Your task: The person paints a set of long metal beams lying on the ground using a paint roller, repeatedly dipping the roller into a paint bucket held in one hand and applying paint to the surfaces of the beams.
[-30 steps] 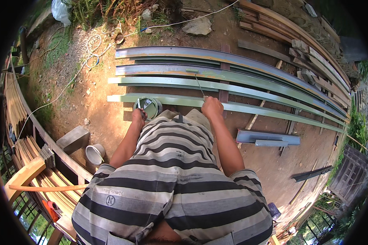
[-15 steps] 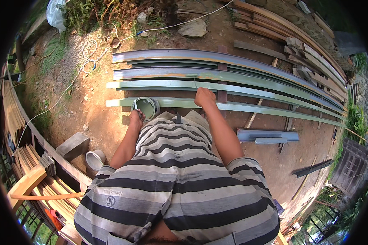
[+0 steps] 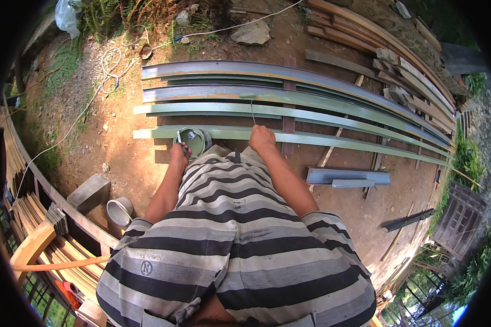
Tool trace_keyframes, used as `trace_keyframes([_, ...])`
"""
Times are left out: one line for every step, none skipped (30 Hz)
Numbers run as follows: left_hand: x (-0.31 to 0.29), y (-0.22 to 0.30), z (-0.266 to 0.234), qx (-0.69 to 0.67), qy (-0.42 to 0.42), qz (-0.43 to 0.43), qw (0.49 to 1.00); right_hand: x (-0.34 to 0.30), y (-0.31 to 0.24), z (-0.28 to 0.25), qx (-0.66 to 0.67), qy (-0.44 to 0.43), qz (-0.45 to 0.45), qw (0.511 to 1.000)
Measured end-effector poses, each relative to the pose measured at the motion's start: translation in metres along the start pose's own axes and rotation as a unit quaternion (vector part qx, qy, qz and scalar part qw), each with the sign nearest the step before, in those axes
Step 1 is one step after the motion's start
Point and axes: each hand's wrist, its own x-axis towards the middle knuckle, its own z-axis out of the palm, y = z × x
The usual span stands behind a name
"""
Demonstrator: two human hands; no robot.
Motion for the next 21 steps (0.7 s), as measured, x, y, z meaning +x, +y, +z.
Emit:
trace_keyframes([-0.001, 0.000, 0.001, -0.003, -0.001, 0.000, 1.000, -0.001, 0.001, 0.002, -0.002, 0.001, 0.005, 1.000])
trace_keyframes([-0.002, -0.001, 0.003, -0.007, -0.002, 0.000, 1.000, -0.002, 0.002, 0.005, 0.004, 0.007, 0.000, 1.000])
trace_keyframes([-0.002, -0.001, 0.004, -0.004, 0.000, 0.002, 1.000, -0.002, 0.004, 0.007, 0.009, 0.012, -0.006, 1.000])
trace_keyframes([-0.003, -0.002, 0.005, -0.002, 0.003, 0.005, 1.000, -0.002, 0.005, 0.010, 0.015, 0.017, -0.011, 1.000])
trace_keyframes([-0.003, -0.002, 0.005, 0.000, 0.006, 0.008, 1.000, -0.003, 0.005, 0.011, 0.016, 0.020, -0.012, 1.000])
trace_keyframes([-0.003, -0.002, 0.006, -0.003, 0.009, 0.007, 1.000, -0.004, 0.004, 0.012, 0.017, 0.023, -0.012, 1.000])
trace_keyframes([-0.004, -0.002, 0.006, -0.006, 0.012, 0.005, 1.000, -0.005, 0.004, 0.014, 0.018, 0.025, -0.013, 0.999])
trace_keyframes([-0.004, -0.002, 0.007, -0.009, 0.015, 0.004, 1.000, -0.003, 0.007, 0.019, 0.021, 0.030, -0.011, 0.999])
trace_keyframes([-0.004, -0.002, 0.008, -0.013, 0.017, 0.007, 1.000, -0.001, 0.009, 0.024, 0.024, 0.035, -0.008, 0.999])
trace_keyframes([-0.005, -0.003, 0.008, -0.017, 0.019, 0.011, 1.000, 0.002, 0.012, 0.029, 0.028, 0.039, -0.006, 0.999])
trace_keyframes([-0.005, -0.003, 0.008, -0.021, 0.022, 0.014, 0.999, 0.002, 0.012, 0.026, 0.023, 0.034, -0.009, 0.999])
trace_keyframes([-0.006, -0.003, 0.009, -0.023, 0.024, 0.015, 0.999, 0.004, 0.013, 0.024, 0.018, 0.030, -0.013, 0.999])
trace_keyframes([-0.007, -0.004, 0.010, -0.024, 0.027, 0.015, 0.999, 0.004, 0.013, 0.022, 0.013, 0.025, -0.015, 0.999])
trace_keyframes([-0.006, -0.003, 0.012, -0.025, 0.026, 0.017, 0.999, 0.005, 0.013, 0.020, 0.012, 0.028, -0.015, 0.999])
trace_keyframes([-0.006, -0.003, 0.014, -0.024, 0.020, 0.018, 0.999, 0.005, 0.013, 0.018, 0.012, 0.031, -0.014, 0.999])
trace_keyframes([-0.007, -0.003, 0.014, -0.022, 0.015, 0.019, 0.999, 0.006, 0.013, 0.017, 0.011, 0.034, -0.013, 0.999])
trace_keyframes([-0.006, -0.005, 0.014, -0.022, 0.010, 0.019, 1.000, 0.007, 0.013, 0.016, 0.011, 0.034, -0.012, 0.999])
trace_keyframes([-0.004, -0.006, 0.014, -0.020, 0.006, 0.019, 1.000, 0.009, 0.014, 0.015, 0.012, 0.034, -0.010, 0.999])
trace_keyframes([-0.002, -0.007, 0.015, -0.018, 0.003, 0.018, 1.000, 0.009, 0.015, 0.014, 0.012, 0.035, -0.009, 0.999])
trace_keyframes([-0.002, -0.007, 0.019, -0.017, -0.001, 0.017, 1.000, 0.009, 0.018, 0.013, 0.015, 0.040, -0.003, 0.999])
trace_keyframes([-0.002, -0.007, 0.021, -0.013, -0.004, 0.015, 1.000, 0.009, 0.022, 0.011, 0.018, 0.046, 0.002, 0.999])
